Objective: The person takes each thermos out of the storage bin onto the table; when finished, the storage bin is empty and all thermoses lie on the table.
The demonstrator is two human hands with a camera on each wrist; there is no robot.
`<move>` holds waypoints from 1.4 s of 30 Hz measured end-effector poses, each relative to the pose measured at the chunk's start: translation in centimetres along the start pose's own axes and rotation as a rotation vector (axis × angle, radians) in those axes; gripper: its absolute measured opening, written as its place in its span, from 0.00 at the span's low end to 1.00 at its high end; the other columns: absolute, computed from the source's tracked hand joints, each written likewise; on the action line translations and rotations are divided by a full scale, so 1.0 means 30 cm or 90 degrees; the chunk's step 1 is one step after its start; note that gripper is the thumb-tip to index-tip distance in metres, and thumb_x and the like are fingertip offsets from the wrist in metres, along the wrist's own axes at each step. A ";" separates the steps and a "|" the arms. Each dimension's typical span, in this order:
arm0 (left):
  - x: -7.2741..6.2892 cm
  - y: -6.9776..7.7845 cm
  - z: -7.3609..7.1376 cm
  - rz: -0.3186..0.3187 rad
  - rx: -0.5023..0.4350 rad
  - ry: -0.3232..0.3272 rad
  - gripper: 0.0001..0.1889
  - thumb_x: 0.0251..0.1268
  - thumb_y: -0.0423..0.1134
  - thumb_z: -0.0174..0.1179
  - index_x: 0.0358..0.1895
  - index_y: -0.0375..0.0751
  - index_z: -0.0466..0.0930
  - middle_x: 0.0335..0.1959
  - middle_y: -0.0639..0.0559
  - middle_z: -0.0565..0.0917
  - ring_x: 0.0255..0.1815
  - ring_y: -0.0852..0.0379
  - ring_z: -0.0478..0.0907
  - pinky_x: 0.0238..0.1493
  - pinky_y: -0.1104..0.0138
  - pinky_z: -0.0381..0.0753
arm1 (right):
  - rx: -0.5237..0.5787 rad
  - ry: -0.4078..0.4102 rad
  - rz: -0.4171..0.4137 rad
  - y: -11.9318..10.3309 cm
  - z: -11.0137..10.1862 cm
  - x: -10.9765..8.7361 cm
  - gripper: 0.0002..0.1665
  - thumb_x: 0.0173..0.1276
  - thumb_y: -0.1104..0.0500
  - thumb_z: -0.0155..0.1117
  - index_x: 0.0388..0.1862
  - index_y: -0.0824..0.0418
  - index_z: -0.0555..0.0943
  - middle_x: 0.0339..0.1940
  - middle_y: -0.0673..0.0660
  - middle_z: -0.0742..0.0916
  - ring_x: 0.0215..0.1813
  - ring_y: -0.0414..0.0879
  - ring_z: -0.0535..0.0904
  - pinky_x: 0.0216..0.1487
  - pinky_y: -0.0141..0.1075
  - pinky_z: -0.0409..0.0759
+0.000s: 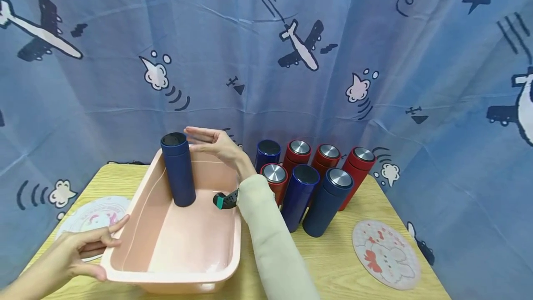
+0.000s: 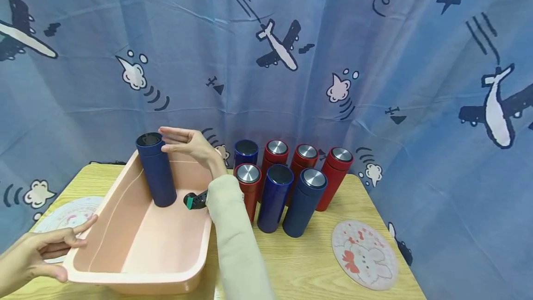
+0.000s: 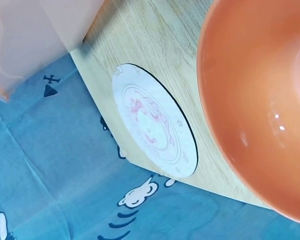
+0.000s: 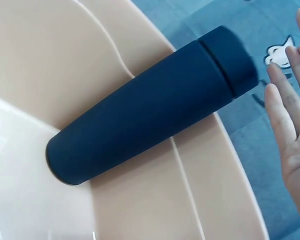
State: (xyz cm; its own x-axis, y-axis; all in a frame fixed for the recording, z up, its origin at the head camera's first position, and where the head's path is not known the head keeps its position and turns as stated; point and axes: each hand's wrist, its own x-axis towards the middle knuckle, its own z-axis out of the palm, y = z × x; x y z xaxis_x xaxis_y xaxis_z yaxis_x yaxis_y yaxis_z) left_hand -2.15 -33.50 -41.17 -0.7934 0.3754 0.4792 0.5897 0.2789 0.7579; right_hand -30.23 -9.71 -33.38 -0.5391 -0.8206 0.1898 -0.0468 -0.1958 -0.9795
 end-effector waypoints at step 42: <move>0.007 0.009 -0.002 -0.020 -0.030 -0.002 0.22 0.41 0.26 0.67 0.46 0.36 0.78 0.69 0.61 0.66 0.64 0.70 0.66 0.52 0.80 0.75 | -0.055 0.091 0.101 0.117 0.051 0.110 0.36 0.54 0.74 0.71 0.63 0.57 0.75 0.59 0.56 0.82 0.56 0.44 0.80 0.56 0.32 0.78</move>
State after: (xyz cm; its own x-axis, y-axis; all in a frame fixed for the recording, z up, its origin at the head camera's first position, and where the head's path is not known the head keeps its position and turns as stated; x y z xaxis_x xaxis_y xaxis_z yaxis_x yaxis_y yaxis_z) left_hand -2.17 -33.39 -40.82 -0.8111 0.3692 0.4537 0.5565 0.2481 0.7930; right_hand -30.89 -13.92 -36.10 -0.6588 -0.7518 0.0271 -0.0196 -0.0189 -0.9996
